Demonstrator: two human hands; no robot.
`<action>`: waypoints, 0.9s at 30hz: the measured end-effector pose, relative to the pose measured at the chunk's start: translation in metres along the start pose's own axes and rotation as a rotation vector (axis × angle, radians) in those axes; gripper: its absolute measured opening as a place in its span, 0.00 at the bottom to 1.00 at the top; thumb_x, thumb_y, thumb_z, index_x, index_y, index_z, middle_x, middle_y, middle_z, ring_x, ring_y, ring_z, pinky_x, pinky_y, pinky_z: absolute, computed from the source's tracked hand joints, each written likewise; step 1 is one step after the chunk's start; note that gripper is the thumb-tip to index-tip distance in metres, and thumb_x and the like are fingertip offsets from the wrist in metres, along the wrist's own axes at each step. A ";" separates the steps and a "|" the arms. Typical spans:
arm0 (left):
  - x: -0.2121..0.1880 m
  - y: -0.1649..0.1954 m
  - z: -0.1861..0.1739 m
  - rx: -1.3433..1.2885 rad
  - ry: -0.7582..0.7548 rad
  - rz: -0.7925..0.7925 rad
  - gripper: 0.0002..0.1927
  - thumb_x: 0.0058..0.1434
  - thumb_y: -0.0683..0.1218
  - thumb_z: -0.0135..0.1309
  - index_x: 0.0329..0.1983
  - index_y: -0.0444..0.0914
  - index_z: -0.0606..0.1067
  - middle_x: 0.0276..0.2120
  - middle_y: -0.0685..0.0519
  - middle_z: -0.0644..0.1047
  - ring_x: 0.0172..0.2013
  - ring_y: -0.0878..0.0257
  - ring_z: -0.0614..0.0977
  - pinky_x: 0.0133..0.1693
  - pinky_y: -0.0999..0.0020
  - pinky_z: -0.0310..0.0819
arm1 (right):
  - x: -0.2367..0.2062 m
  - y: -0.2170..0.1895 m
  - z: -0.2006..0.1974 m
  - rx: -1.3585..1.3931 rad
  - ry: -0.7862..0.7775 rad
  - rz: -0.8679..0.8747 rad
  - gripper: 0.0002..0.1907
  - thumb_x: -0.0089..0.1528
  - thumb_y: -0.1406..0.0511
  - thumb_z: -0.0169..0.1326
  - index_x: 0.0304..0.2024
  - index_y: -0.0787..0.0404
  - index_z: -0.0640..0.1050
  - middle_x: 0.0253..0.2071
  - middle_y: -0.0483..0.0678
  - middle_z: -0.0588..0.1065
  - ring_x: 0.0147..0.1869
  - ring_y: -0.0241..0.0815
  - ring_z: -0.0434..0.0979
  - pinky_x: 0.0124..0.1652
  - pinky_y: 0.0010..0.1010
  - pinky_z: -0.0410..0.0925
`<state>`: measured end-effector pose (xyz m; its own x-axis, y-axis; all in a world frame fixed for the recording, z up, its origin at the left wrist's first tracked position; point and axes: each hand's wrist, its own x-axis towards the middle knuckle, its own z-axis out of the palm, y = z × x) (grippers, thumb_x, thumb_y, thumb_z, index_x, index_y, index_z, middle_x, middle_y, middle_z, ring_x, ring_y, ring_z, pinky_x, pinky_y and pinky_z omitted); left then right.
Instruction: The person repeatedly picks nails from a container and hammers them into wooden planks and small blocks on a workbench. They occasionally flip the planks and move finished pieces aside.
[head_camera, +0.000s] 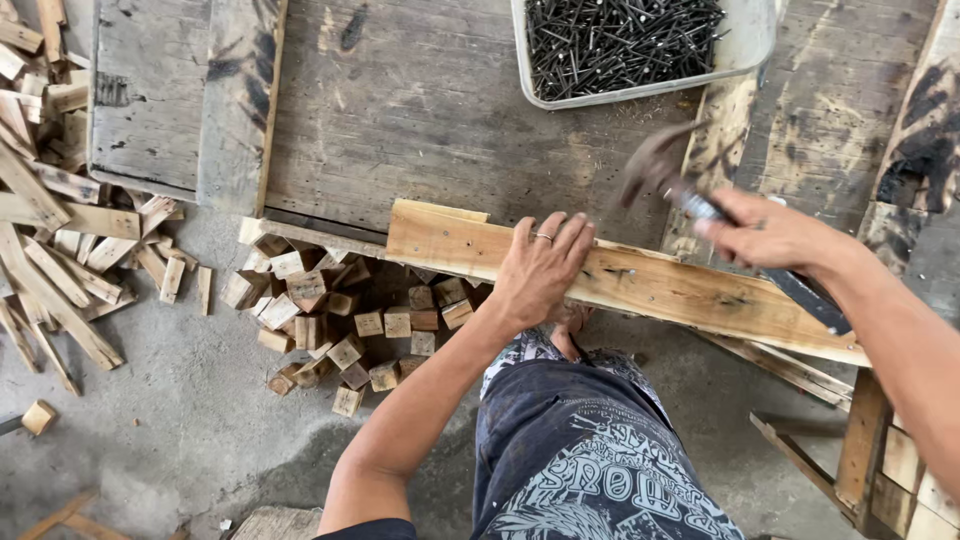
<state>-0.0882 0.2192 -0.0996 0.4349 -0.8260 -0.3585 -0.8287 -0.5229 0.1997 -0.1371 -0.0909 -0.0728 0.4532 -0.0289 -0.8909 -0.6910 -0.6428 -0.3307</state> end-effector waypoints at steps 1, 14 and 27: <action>0.001 -0.001 0.001 0.001 -0.004 0.002 0.78 0.25 0.70 0.75 0.76 0.37 0.50 0.72 0.47 0.56 0.70 0.50 0.58 0.66 0.43 0.53 | 0.011 -0.004 -0.002 -0.094 -0.144 0.063 0.12 0.70 0.52 0.48 0.49 0.50 0.70 0.27 0.49 0.75 0.30 0.42 0.74 0.33 0.36 0.70; -0.007 -0.006 0.010 -0.084 0.171 0.044 0.66 0.31 0.64 0.75 0.71 0.36 0.59 0.69 0.48 0.62 0.68 0.50 0.62 0.63 0.43 0.55 | 0.012 0.011 0.000 0.016 -0.103 -0.073 0.17 0.65 0.57 0.52 0.55 0.53 0.69 0.26 0.45 0.69 0.28 0.36 0.70 0.28 0.34 0.67; -0.003 -0.006 0.000 -0.098 0.145 0.068 0.52 0.39 0.51 0.70 0.68 0.36 0.61 0.64 0.47 0.66 0.65 0.52 0.65 0.62 0.47 0.58 | -0.082 0.038 0.019 0.341 0.452 -0.294 0.20 0.65 0.64 0.54 0.56 0.63 0.67 0.28 0.46 0.69 0.27 0.36 0.69 0.26 0.32 0.65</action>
<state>-0.0847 0.2244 -0.0996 0.4312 -0.8780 -0.2077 -0.8227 -0.4772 0.3089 -0.2108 -0.0982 -0.0184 0.7930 -0.2562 -0.5528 -0.6078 -0.3957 -0.6885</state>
